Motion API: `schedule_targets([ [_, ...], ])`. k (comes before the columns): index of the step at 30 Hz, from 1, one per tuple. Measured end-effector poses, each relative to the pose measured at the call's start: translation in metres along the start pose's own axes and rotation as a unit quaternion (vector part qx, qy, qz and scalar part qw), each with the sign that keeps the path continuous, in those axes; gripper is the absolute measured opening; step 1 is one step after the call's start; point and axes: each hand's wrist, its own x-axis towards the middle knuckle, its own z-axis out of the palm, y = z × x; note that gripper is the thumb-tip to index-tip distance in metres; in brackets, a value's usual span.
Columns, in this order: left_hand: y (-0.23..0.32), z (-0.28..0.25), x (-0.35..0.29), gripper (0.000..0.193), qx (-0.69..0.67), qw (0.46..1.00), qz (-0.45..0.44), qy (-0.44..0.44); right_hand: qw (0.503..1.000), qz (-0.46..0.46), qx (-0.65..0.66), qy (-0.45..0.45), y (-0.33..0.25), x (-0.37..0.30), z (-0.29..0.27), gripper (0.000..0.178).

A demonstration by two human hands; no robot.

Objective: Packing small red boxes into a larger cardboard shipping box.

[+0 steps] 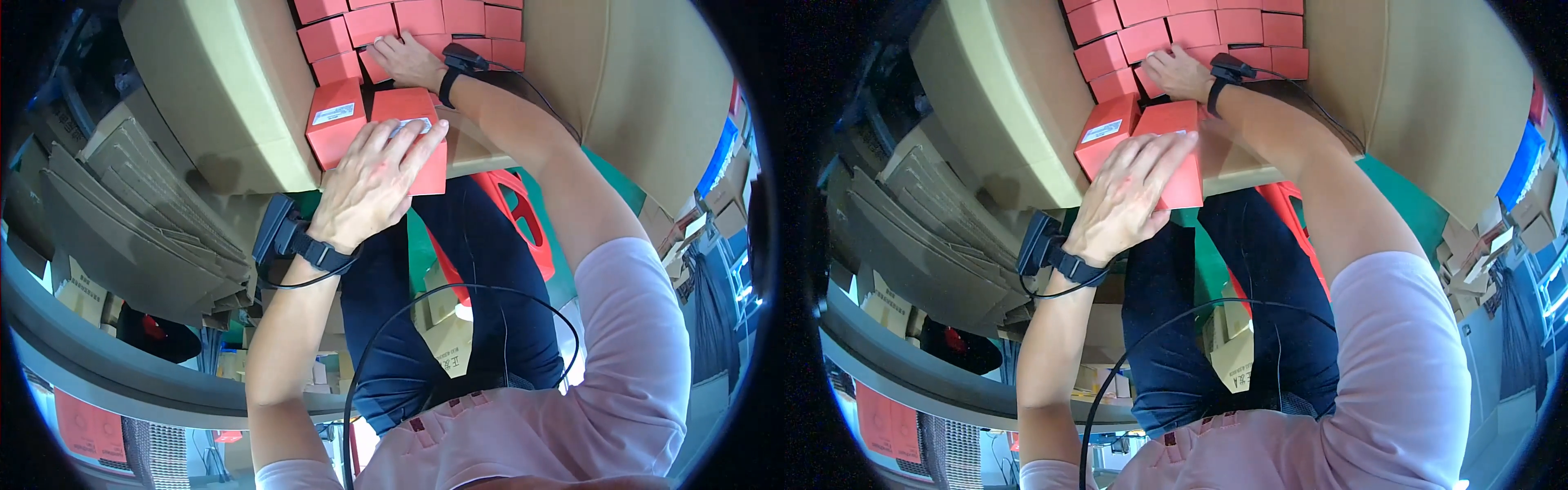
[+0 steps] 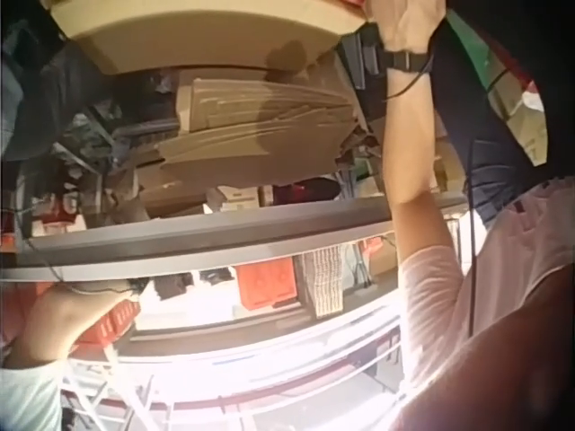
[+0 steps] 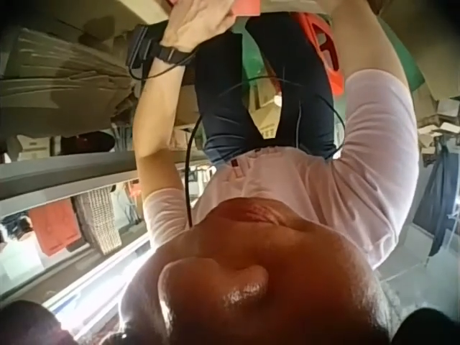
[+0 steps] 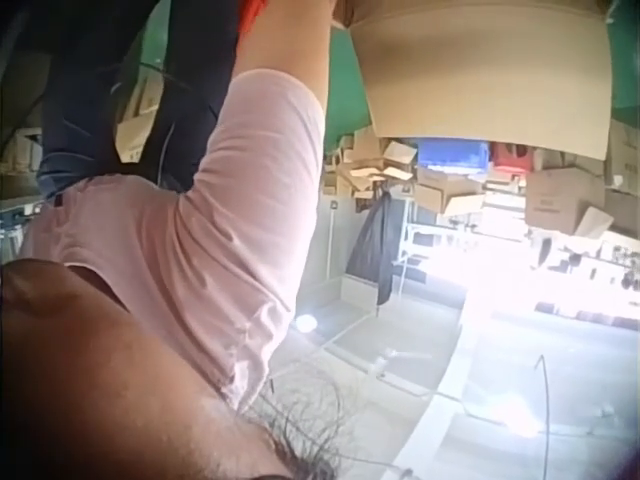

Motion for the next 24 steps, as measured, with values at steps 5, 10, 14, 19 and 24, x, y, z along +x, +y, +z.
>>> schedule_targets([
  [5,-0.008,-0.001,-0.012,0.092,-0.012,0.999,-0.008,-0.029,1.0,0.008,-0.002,-0.019,-0.003,0.013,-0.001,0.073],
  [10,-0.002,-0.008,-0.011,0.089,-0.003,0.999,-0.009,-0.033,0.991,0.069,0.111,0.011,-0.001,-0.006,-0.024,0.073],
  [14,-0.015,0.0,0.001,0.083,-0.009,0.999,0.002,-0.031,0.995,0.005,0.098,0.025,0.014,0.004,-0.015,0.072],
  [19,-0.035,0.018,0.023,0.076,-0.049,0.998,-0.003,-0.045,0.982,-0.047,0.175,-0.045,0.037,0.021,-0.012,0.067],
  [24,-0.062,0.027,0.031,0.082,-0.115,0.982,-0.065,-0.138,0.956,0.152,0.249,0.033,0.067,-0.007,-0.007,0.044],
])
